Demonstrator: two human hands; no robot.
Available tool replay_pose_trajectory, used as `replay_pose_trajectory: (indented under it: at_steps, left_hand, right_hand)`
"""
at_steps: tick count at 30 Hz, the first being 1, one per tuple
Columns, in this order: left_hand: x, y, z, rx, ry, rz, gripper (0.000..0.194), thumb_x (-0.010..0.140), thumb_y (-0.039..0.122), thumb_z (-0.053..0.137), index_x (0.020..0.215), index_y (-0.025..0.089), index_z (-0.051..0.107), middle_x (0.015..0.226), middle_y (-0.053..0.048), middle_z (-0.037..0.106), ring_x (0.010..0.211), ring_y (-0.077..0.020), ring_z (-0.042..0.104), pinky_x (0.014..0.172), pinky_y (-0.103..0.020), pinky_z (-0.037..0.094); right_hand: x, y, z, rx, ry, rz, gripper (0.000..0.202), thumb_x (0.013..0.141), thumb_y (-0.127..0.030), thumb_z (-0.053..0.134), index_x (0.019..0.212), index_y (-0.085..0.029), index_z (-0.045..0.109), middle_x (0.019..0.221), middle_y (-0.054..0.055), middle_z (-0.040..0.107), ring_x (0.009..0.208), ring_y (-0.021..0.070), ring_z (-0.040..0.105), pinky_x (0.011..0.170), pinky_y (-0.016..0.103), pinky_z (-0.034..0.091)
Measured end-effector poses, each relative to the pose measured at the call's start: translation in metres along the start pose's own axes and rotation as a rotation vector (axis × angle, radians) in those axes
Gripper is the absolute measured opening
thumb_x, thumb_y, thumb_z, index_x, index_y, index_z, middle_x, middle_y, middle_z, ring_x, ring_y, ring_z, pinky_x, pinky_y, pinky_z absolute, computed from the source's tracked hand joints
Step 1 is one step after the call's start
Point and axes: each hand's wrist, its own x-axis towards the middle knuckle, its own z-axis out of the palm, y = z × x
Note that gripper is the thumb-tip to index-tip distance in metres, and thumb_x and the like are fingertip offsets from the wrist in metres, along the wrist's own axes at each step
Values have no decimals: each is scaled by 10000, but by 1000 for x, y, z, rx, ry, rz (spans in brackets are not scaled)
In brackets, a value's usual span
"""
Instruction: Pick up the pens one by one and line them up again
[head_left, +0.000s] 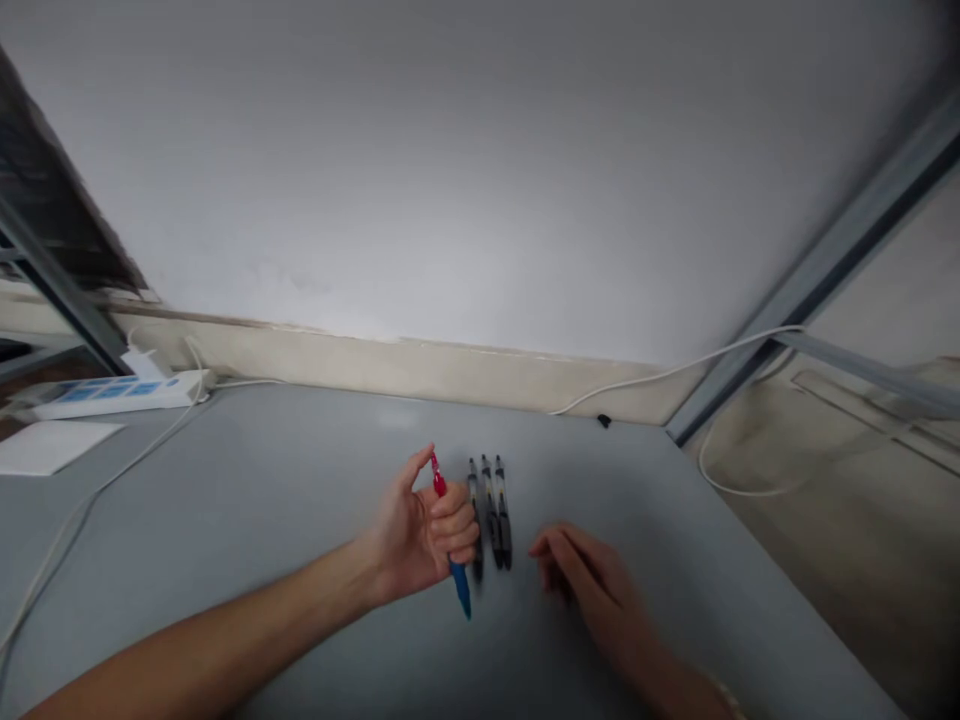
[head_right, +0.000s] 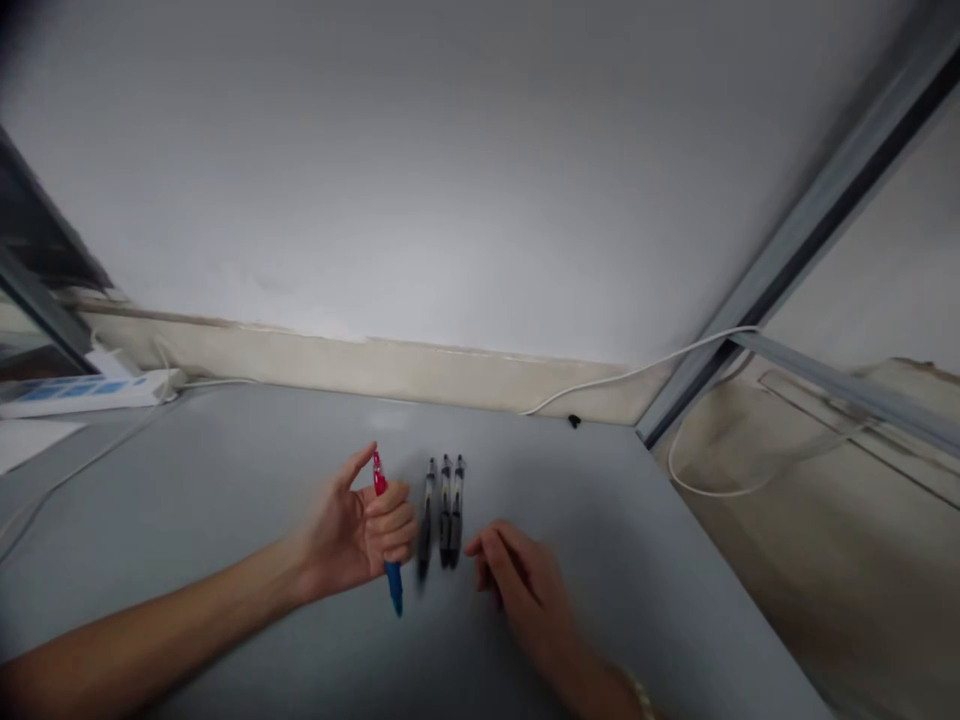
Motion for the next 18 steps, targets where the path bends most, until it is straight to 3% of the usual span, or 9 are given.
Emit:
replay_pose_trajectory:
  at_steps: [8,18]
  left_hand:
    - [-1,1,-2,-22,30,-104,525,909,521,399,489,208,362,455,45,280,454,-120,244,506,-263,340]
    - [0,12,-5,-8,44,-128,520,913,530,407,501,224,321,443,41,302,438,-120,255,488,-262,363]
  right_hand:
    - [2,6,1,-27,20,-19,287,1020,-384,566,857,-168,663,693,-53,646,527,105,605,528,258,522]
    - [5,7,-3,-66,34,-13,275,1019,-375,571,866,-166,665,704,-51,654,531,104,612,528,258,528]
